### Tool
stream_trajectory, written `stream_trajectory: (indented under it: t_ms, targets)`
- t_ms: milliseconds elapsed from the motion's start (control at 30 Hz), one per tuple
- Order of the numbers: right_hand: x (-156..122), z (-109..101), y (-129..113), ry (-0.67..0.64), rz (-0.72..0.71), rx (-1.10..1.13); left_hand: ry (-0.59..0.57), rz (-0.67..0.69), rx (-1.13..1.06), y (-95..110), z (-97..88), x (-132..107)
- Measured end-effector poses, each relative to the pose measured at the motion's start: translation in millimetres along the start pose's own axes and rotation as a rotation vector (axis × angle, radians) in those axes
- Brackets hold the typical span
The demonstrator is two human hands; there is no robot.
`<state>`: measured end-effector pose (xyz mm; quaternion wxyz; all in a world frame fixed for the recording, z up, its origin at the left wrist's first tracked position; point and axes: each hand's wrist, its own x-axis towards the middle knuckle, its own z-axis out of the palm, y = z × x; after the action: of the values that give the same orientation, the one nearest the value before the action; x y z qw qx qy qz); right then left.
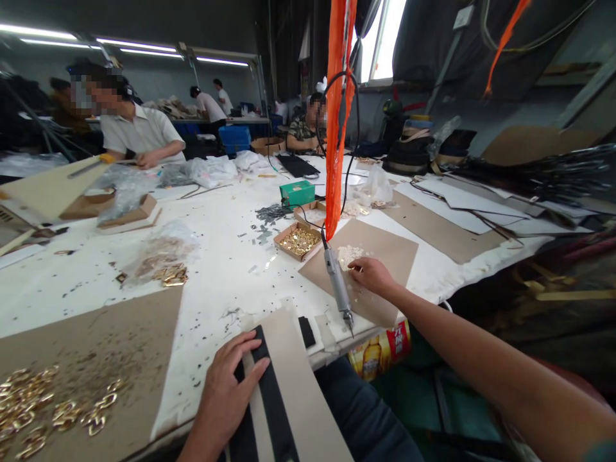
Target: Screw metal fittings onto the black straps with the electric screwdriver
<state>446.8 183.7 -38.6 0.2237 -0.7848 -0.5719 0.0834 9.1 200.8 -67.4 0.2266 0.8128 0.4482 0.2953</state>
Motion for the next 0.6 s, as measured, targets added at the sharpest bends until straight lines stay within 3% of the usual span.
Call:
stream_trajectory:
  t_ms: [200,467,600]
  targets:
    - [5,4,-2,-0.078,-0.005,-0.048,0.016,0.023,0.023,0,1.0,-3]
    - [12,-9,-1,-0.329,0.131,0.051,0.005,0.000,-0.025,3,0.7,-4]
    - [15,-8,-8,-0.319,0.090,-0.058,-0.007,-0.029,-0.071,7,-0.7,-7]
